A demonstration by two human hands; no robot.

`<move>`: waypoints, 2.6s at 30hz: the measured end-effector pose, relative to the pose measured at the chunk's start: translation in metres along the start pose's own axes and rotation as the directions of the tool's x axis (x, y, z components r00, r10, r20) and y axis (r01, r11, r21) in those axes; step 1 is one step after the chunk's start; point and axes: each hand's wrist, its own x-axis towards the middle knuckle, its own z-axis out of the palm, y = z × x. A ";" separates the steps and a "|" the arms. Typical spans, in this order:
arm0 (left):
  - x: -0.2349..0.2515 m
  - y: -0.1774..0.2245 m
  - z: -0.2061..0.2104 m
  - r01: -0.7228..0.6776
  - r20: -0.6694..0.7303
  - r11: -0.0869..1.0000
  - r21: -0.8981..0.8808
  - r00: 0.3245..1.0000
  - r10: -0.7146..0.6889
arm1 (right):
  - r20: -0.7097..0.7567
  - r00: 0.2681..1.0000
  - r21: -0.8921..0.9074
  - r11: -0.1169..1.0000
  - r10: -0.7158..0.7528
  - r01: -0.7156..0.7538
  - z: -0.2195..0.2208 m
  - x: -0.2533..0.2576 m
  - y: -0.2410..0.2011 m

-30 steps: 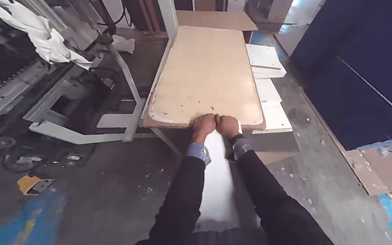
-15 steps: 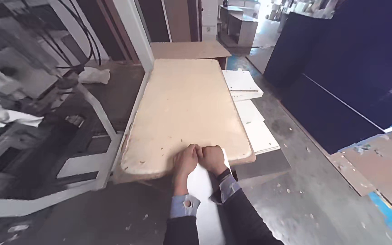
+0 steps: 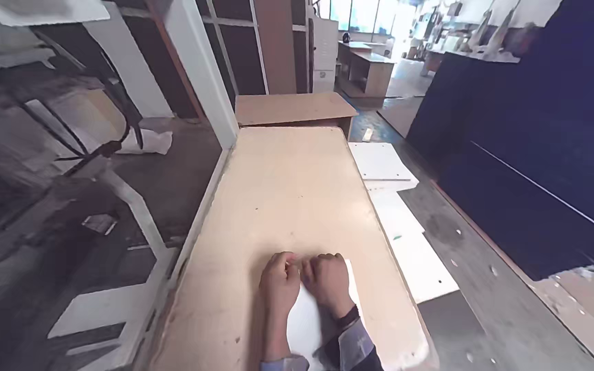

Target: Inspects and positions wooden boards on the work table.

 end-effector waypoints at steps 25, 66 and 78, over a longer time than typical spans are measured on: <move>0.104 0.045 0.018 0.025 0.329 0.934 0.356 0.932 -0.150 | -0.121 0.990 0.016 0.997 -0.074 0.077 -0.004 0.094 0.009; -0.045 0.024 0.006 0.117 0.285 0.882 0.457 0.920 -0.270 | 0.313 0.950 -0.132 0.990 -0.011 0.055 -0.003 -0.044 -0.015; -0.090 0.033 0.007 0.092 0.263 0.882 0.462 0.935 -0.236 | 0.281 0.960 -0.121 0.991 -0.021 0.057 -0.009 -0.089 -0.008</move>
